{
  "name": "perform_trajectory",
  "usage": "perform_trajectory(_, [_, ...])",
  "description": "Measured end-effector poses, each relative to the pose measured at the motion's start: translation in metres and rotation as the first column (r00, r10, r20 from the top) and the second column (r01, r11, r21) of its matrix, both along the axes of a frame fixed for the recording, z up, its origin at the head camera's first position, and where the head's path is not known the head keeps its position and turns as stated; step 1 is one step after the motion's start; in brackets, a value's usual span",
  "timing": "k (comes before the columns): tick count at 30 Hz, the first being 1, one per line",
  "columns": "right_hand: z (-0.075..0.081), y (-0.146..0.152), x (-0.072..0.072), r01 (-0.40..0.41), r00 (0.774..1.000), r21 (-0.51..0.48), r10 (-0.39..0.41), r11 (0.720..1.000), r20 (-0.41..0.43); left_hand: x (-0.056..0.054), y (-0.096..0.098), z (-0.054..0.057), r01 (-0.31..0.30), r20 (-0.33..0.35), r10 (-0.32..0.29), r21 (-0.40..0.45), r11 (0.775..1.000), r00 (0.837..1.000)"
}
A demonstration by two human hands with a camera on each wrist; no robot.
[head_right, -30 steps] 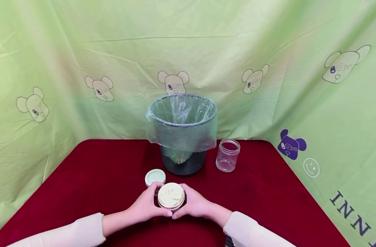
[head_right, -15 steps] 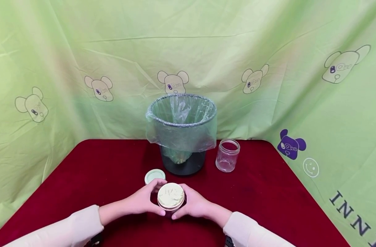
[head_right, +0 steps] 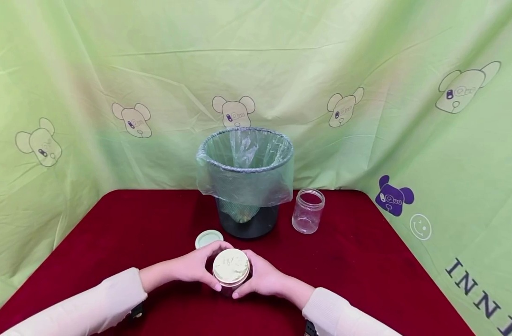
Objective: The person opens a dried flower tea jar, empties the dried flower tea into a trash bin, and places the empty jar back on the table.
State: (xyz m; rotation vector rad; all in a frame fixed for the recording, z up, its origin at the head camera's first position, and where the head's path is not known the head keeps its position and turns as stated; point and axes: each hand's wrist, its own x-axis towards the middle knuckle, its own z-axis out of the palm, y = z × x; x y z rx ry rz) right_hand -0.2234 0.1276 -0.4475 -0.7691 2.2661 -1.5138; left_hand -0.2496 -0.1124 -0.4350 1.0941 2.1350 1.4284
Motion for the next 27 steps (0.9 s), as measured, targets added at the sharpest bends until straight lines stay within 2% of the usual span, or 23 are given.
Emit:
perform_trajectory(6, [-0.001,0.000,-0.001,0.001,1.000,0.004,-0.001,1.000,-0.005,0.003,0.001,0.000,-0.030,0.007,0.030,0.007,1.000,1.000])
perform_trajectory(10, [-0.001,0.000,-0.001,0.003,1.000,0.007,-0.003,1.000,-0.009,0.009,0.003,-0.001,-0.101,0.007,0.101,-0.019,0.995,0.995])
perform_trajectory(13, [-0.001,0.000,0.000,0.004,1.000,0.007,-0.004,1.000,-0.006,0.014,0.005,-0.001,-0.168,-0.022,0.167,-0.046,0.985,0.986])
perform_trajectory(22, [-0.002,0.000,-0.001,0.000,1.000,0.006,0.000,1.000,-0.023,0.031,0.013,-0.004,-0.356,-0.136,0.345,-0.064,0.932,0.929])
perform_trajectory(27, [-0.002,0.000,0.000,0.002,1.000,-0.003,-0.002,1.000,-0.012,0.041,0.017,-0.007,-0.445,-0.184,0.429,-0.057,0.893,0.884])
